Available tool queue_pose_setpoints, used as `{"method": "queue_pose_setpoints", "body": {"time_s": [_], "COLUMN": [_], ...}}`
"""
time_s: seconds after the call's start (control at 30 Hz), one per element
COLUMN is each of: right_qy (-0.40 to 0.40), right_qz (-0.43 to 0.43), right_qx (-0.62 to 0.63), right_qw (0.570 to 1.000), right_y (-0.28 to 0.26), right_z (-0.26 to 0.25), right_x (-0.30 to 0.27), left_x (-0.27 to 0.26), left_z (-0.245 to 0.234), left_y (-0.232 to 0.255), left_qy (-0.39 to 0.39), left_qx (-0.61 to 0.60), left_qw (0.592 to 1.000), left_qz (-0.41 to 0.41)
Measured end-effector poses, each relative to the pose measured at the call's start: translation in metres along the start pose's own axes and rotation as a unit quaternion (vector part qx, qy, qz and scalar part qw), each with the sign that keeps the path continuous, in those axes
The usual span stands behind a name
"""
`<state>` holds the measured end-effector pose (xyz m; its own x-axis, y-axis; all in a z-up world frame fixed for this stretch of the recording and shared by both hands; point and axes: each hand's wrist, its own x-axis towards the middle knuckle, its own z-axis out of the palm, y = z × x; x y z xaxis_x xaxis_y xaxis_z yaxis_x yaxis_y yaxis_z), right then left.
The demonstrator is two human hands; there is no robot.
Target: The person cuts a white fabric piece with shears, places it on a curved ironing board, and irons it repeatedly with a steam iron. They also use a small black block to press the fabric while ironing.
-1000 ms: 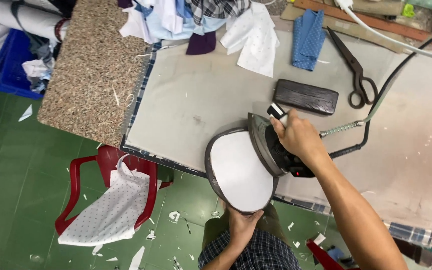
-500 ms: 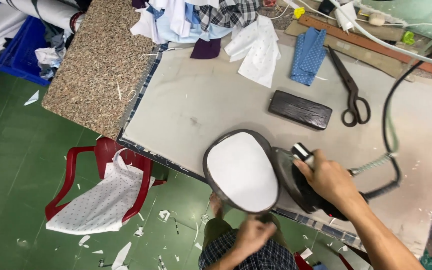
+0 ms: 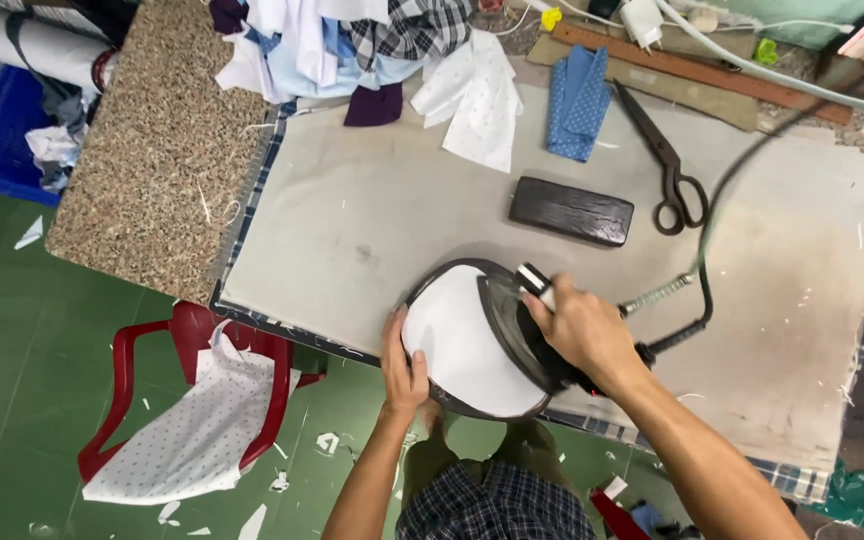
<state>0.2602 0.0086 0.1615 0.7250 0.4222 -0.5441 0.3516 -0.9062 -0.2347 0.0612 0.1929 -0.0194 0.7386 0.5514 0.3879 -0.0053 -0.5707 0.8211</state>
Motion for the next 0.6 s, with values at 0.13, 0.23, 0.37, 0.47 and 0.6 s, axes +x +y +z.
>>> {"method": "queue_pose_setpoints", "body": {"time_s": [0.13, 0.23, 0.37, 0.47, 0.6], "right_qy": [0.020, 0.045, 0.063, 0.070, 0.067], "right_qz": [-0.014, -0.024, -0.003, 0.014, 0.021], "right_qx": [-0.021, -0.005, 0.019, 0.040, 0.058], "right_qw": [0.999, 0.999, 0.998, 0.997, 0.996], "right_y": [-0.015, -0.014, -0.005, 0.005, 0.009], "right_z": [-0.013, -0.008, -0.001, 0.004, 0.003], "right_x": [0.011, 0.009, -0.002, -0.013, -0.033], "left_x": [-0.008, -0.018, -0.014, -0.011, -0.011], "left_z": [0.006, 0.008, 0.007, 0.006, 0.007], "left_y": [-0.013, -0.025, -0.027, -0.024, -0.023], "left_qy": [0.009, 0.021, 0.021, 0.025, 0.027], "left_qx": [-0.055, -0.042, -0.037, -0.042, -0.050], "left_qw": [0.998, 0.999, 0.999, 0.999, 0.998], "left_qz": [-0.029, -0.024, -0.014, -0.011, 0.001]}}
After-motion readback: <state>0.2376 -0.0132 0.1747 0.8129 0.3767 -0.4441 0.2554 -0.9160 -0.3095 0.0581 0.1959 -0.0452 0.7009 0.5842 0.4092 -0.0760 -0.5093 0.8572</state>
